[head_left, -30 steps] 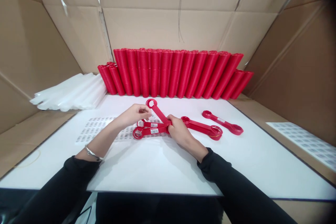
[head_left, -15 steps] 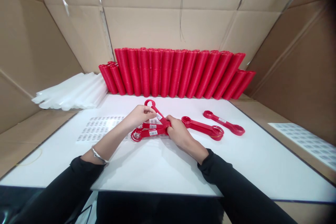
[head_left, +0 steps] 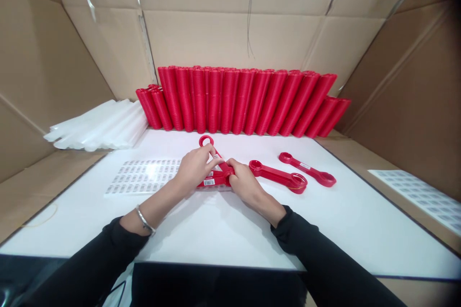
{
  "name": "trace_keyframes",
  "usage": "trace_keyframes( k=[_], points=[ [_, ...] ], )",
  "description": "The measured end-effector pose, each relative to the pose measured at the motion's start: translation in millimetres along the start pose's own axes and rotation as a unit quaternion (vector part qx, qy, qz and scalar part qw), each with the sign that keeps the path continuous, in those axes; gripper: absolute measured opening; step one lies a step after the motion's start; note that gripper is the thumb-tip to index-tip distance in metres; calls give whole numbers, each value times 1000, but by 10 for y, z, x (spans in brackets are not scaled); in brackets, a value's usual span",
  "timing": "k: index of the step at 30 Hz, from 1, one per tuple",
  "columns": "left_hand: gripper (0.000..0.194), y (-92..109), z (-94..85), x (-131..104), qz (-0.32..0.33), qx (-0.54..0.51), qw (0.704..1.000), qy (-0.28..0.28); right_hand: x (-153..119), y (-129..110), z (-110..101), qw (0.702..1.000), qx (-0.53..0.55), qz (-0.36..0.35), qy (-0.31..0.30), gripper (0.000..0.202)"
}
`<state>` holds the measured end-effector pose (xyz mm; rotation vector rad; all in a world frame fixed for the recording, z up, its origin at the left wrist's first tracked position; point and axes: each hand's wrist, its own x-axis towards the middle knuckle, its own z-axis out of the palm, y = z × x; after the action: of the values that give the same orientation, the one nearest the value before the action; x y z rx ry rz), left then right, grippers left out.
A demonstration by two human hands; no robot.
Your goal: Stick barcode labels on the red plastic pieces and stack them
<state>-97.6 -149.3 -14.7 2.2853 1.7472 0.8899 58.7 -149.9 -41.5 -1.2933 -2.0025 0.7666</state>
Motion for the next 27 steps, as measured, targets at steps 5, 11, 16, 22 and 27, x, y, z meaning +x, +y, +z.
trace_keyframes(
  k=[5, 11, 16, 22, 27],
  points=[
    [41, -28, 7, 10, -24, 102, 993, 46, -10, 9, 27, 1000, 17, -1, -10, 23],
    [27, -196, -35, 78, -33, 9, 997, 70, -14, 10, 40, 1000, 23, -3, -12, 22],
    [20, -239, -26, 104, -30, -32, 996, 82, 5, 30, 11, 1000, 24, 4, -8, 25],
    [19, -264, -48, 107, -26, 18, 997, 66, 40, 54, -44, 999, 29, 12, 36, 22],
    [9, -318, -90, 127, -62, 64, 996, -15, 35, 39, -55, 999, 24, 3, 26, 23]
  ],
)
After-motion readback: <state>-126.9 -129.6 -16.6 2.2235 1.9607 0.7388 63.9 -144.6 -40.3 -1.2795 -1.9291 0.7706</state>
